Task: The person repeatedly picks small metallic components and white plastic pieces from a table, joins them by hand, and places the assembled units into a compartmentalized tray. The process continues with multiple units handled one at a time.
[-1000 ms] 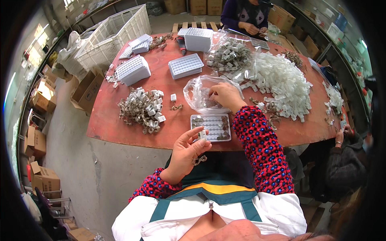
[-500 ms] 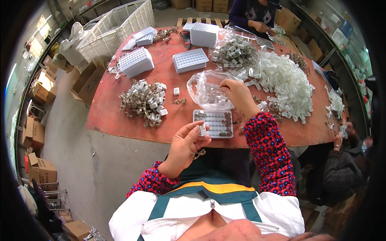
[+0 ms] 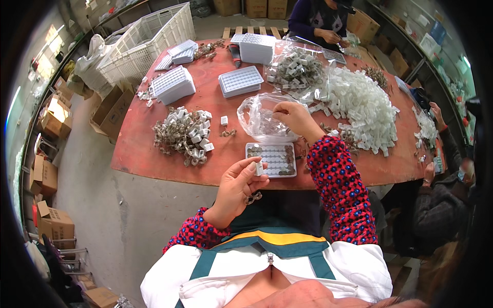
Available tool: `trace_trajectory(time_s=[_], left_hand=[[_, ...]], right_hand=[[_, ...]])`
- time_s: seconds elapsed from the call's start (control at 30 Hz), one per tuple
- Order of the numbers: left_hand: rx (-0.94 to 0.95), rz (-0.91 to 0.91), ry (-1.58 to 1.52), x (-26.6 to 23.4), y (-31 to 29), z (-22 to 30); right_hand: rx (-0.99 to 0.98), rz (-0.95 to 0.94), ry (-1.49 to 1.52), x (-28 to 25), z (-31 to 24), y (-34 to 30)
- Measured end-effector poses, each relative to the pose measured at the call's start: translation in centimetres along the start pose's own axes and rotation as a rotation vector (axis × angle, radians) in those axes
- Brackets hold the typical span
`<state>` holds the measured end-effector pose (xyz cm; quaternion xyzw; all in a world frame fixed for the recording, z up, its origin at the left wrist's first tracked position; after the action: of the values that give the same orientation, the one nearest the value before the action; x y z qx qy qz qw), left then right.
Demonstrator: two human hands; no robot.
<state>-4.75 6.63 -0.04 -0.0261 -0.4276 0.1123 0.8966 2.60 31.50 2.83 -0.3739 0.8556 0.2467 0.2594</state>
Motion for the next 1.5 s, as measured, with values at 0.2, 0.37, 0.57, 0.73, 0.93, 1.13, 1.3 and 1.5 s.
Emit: trace_trajectory(time_s=[0.2,0.37,0.57,0.73,0.93,1.13,1.3,1.5], left_hand=[[0.029,0.016,0.013,0.2,0.8,0.6],[0.003,0.031,-0.008,0.2,1.3,0.3],[0.015,-0.001,-0.029,0.3,1.5,0.3],[0.010,0.020,-0.020,0.2,1.8,0.2],[-0.021,0.015,-0.055,0.5,1.8,0.2],[-0.021,-0.046,-0.008,1.3,1.0,-0.2],[-0.003,-0.089,0.051,2.4,0.4,-0.7],[0.091,-0.082,0.217,3.0,0.3,-0.4]], right_hand=[[-0.114,0.123,-0.122,-2.3,-3.7,-1.7],[-0.200,0.294,-0.146,-2.5,-4.2,-3.0],[0.175,0.127,0.501,-0.2,1.2,-2.4],[0.045,0.207,0.266,-1.1,0.3,-2.7],[-0.055,0.200,0.303,-1.5,-6.0,-5.7],[-0.026,0.276,0.363,0.8,-10.4,-13.5],[-0.226,0.405,-0.010,0.1,-12.3,-15.0],[-0.340,0.438,-0.300,-0.1,-14.3,-15.4]])
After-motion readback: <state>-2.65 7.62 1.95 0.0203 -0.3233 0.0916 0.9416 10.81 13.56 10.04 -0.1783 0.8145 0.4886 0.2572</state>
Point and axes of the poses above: each hand's wrist, its own y-axis towards the middle knuckle, its own x-axis out of the palm, z = x × y, the point moved 6 cm from there along y, towards the middle knuckle, and after that the axes turned 2 degrees about -z, right-handed, at the moved point
